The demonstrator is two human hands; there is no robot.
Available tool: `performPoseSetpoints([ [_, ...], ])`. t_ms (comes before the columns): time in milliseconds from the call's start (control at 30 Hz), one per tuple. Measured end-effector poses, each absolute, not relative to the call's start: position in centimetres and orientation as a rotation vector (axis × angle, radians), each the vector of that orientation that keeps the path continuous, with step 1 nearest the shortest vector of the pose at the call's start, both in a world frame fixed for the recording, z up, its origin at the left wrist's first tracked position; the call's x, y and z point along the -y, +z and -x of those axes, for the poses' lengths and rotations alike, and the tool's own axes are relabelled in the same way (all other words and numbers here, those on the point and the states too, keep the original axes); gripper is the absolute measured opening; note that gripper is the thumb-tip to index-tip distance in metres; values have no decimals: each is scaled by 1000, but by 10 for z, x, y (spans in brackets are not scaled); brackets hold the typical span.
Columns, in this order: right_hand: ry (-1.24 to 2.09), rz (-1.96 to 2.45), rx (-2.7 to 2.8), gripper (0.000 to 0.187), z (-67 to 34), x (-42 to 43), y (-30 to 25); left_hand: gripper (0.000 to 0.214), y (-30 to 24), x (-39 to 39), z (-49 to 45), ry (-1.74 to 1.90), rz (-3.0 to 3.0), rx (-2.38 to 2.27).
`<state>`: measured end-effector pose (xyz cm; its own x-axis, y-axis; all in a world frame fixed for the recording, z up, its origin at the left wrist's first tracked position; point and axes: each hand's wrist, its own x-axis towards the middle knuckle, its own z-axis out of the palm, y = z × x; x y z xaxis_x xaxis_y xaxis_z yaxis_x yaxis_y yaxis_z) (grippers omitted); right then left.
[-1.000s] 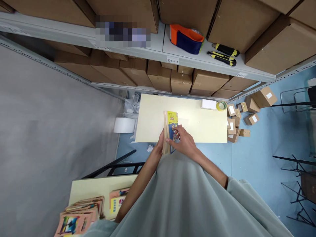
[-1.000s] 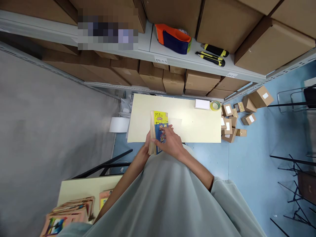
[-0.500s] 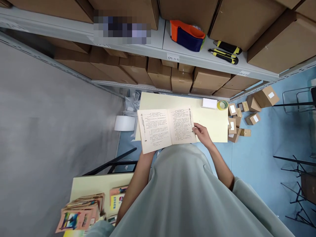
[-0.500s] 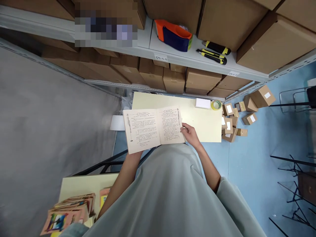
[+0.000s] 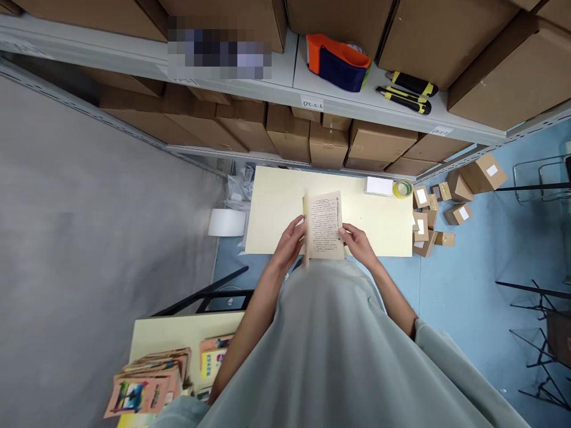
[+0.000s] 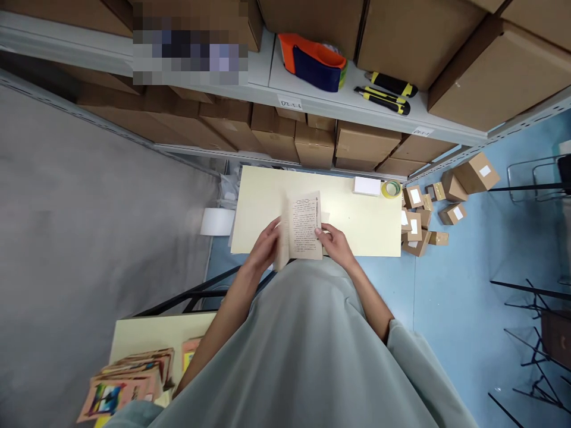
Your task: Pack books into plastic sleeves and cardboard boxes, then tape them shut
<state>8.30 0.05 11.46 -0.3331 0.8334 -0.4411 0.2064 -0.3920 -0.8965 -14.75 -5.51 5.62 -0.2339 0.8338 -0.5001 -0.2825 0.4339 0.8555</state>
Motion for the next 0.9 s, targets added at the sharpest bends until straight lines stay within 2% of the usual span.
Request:
performPoseSetpoints([
  [67, 1788, 1460, 1321, 61, -78, -1, 111, 90, 54, 51, 142, 1159, -427, -1431],
  [133, 1803, 1487, 1257, 64, -78, -2, 106, 95, 53, 49, 141, 1181, -339, -1445],
  [300, 1898, 1416, 1140, 63, -88, -6, 92, 74, 54, 51, 150, 1204, -325, -1415],
  [533, 1619, 1310, 1346, 30, -105, -11, 66, 30, 56, 57, 157, 1272, -797, -1434],
  [667, 1602, 1288, 1301, 34, -106, -12, 55, 22, 64, 60, 149, 1274, -940, -1441],
  [767, 1604, 1343, 1273, 41, -104, -9, 52, 27, 71, 60, 146, 1241, -944, -1480],
  [900, 1701, 1483, 1157, 48, -99, -6, 52, 58, 67, 54, 150, 1222, -715, -1569],
])
